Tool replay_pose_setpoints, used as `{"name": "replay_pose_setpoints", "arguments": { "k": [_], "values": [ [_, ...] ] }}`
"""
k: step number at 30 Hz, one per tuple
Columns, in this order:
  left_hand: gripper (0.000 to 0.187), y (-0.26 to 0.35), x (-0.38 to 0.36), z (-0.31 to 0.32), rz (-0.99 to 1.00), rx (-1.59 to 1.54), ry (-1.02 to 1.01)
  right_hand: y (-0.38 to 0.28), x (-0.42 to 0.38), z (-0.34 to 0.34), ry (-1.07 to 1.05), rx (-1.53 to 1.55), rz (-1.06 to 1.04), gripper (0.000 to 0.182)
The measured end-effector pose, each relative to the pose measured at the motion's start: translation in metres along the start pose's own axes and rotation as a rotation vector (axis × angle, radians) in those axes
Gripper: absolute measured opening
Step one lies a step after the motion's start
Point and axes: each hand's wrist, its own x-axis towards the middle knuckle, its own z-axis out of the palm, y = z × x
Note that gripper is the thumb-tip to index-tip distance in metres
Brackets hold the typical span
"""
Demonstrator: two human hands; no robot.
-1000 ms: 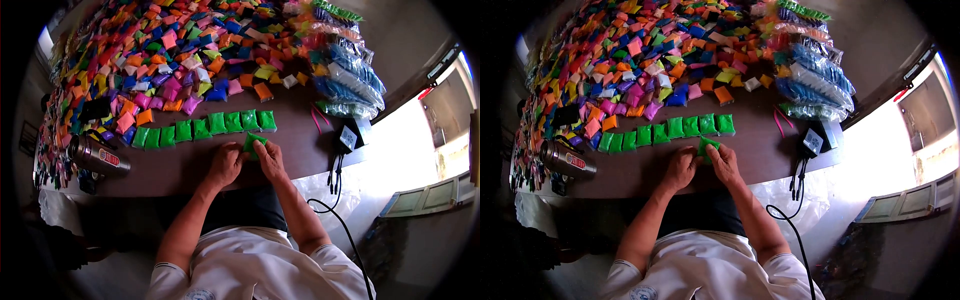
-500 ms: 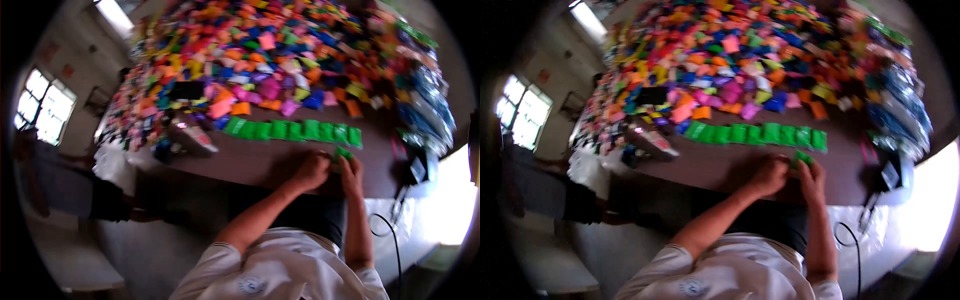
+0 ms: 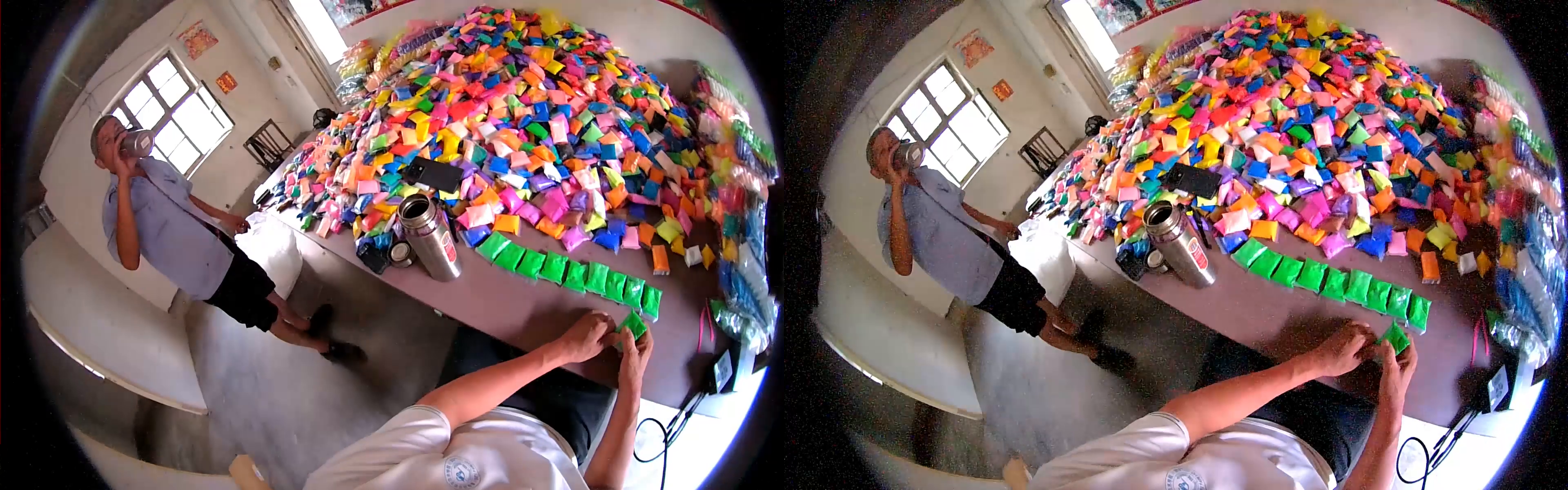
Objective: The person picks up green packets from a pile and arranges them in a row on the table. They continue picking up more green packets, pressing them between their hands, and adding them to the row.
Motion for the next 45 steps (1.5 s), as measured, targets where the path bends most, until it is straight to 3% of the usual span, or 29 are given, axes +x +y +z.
{"name": "replay_pose_setpoints", "arguments": {
  "k": [6,10,15,18,24,34,36,38,43,45],
  "values": [
    [0.021,0.006,0.004,-0.001,-0.005,-0.014,-0.014,-0.002,0.0,-0.007,-0.09,0.038,0.041,0.024],
    [0.024,0.006,0.003,-0.006,0.002,-0.034,0.034,-0.009,0.0,-0.002,-0.01,0.069,0.116,0.02],
    [0.025,0.008,0.002,-0.005,0.042,-0.009,0.068,-0.001,0.003,-0.009,-0.096,0.041,0.03,0.021],
    [0.025,0.011,0.004,-0.009,-0.015,-0.011,-0.027,-0.008,0.001,0.0,-0.054,0.111,-0.042,0.021],
    [0.027,0.007,0.001,-0.007,-0.088,-0.044,-0.018,-0.006,-0.002,-0.001,0.068,0.072,0.038,0.019],
    [0.029,0.008,0.002,-0.01,-0.177,-0.063,-0.074,-0.016,-0.004,0.002,-0.041,-0.001,0.023,0.02],
    [0.029,0.007,0.003,-0.011,-0.194,-0.067,-0.12,-0.021,-0.007,0.009,0.057,0.039,-0.01,0.024],
    [0.029,0.002,-0.001,-0.004,-0.165,-0.094,-0.044,-0.016,-0.006,0.005,0.028,0.058,-0.009,0.025],
    [0.028,0.009,0.001,-0.009,-0.189,-0.085,-0.074,-0.015,-0.006,0.002,0.07,0.053,-0.023,0.022],
    [0.027,0.006,0.0,-0.008,-0.19,-0.098,-0.064,-0.007,0.0,-0.009,-0.096,0.33,-0.004,0.025]
  ]
}}
